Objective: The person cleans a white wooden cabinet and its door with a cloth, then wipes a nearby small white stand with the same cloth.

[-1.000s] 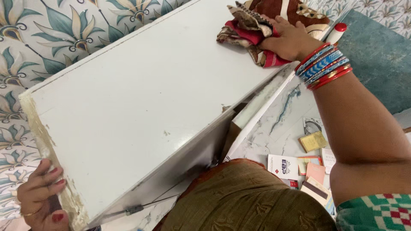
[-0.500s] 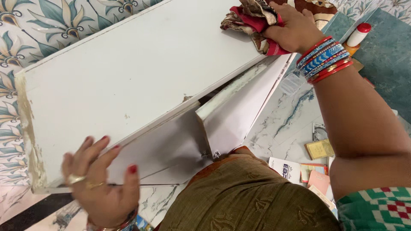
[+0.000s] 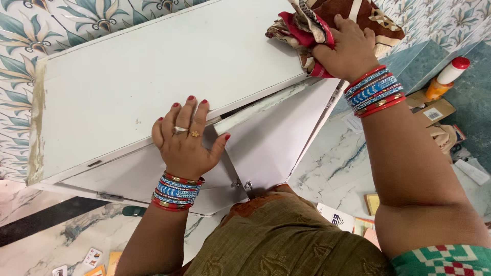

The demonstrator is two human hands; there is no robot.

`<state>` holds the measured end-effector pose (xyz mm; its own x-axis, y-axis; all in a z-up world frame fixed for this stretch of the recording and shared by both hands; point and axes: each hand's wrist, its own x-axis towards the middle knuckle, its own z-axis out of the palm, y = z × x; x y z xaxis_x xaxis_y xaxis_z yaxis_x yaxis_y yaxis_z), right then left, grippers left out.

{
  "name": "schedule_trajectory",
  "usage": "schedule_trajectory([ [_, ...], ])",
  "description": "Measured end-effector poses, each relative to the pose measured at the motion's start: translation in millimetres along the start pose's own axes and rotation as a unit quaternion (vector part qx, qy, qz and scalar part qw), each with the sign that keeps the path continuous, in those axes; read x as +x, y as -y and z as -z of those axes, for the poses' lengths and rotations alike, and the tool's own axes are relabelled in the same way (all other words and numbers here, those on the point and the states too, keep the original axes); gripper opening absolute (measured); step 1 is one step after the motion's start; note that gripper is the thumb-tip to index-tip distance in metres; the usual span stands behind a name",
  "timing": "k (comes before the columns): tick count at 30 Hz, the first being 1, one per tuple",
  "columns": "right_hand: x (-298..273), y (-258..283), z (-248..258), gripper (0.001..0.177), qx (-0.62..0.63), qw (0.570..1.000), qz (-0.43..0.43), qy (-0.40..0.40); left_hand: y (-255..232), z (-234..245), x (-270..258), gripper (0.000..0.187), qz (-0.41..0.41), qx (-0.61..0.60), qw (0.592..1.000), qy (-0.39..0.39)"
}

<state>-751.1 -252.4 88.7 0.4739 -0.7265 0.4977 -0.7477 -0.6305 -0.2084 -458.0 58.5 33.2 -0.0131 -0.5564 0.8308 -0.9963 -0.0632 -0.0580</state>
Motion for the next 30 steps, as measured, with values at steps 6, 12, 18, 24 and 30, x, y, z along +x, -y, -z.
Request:
schedule_trajectory([
  [6,13,-14,3,0.065,-0.005,0.999,0.012,0.042,-1,-11,-3,0.063,0.008,0.021,1.000,-0.016],
  [12,38,-28,13,0.081,-0.016,0.995,0.038,0.094,0,-32,-1,0.065,-0.011,0.077,0.993,-0.084],
  [18,33,-7,37,0.096,0.198,0.959,-0.123,0.159,-1,-42,3,0.066,-0.005,0.068,0.987,-0.147],
  [24,31,-2,42,0.093,0.041,0.992,0.073,0.095,-4,-29,-12,0.062,0.016,0.081,0.993,-0.081],
  [30,33,-3,52,0.096,0.096,0.982,-0.025,0.163,1,-46,-23,0.059,-0.005,0.044,0.996,-0.074],
])
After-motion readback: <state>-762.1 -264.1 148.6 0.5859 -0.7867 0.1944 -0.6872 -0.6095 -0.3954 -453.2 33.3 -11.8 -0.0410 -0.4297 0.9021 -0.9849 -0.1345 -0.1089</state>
